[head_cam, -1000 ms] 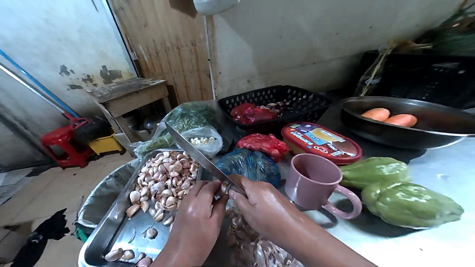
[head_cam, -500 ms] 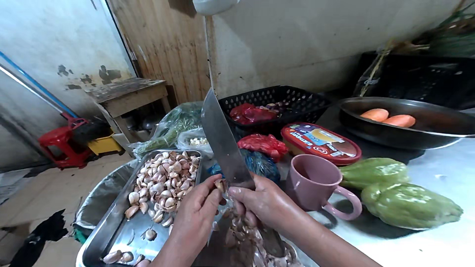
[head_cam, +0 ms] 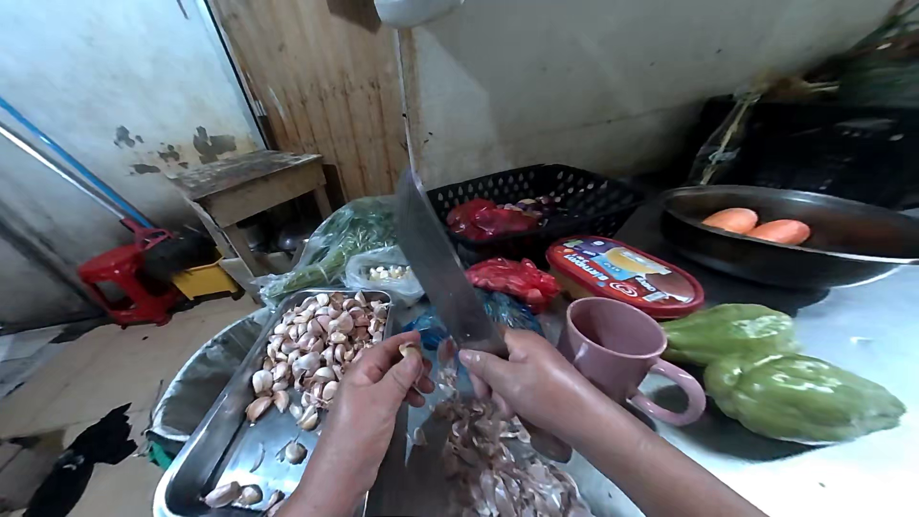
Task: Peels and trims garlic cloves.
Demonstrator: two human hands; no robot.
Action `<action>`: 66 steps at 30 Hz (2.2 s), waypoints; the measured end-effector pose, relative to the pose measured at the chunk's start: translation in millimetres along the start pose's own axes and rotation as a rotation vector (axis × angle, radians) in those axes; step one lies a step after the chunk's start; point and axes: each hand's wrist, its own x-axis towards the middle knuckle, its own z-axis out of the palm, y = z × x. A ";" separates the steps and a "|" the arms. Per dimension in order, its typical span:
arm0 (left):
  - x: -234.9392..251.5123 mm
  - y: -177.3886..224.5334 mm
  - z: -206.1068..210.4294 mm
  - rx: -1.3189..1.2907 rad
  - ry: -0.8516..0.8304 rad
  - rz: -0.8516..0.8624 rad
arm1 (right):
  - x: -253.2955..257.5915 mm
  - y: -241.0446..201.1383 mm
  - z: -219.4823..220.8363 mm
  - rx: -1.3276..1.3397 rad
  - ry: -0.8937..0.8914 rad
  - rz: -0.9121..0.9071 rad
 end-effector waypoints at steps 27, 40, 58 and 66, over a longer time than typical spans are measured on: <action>-4.2 -8.6 16.1 0.191 0.105 0.011 | -3.8 23.2 34.5 -0.822 0.359 -0.657; -7.1 -11.3 12.3 0.269 0.028 0.229 | -3.1 10.6 22.0 -0.490 0.232 -0.318; -2.0 -3.5 5.2 0.318 0.035 -0.009 | -3.9 7.8 12.3 -0.475 0.052 -0.283; -2.0 -3.3 10.3 0.392 0.068 -0.022 | -1.0 24.0 30.8 -0.694 0.269 -0.587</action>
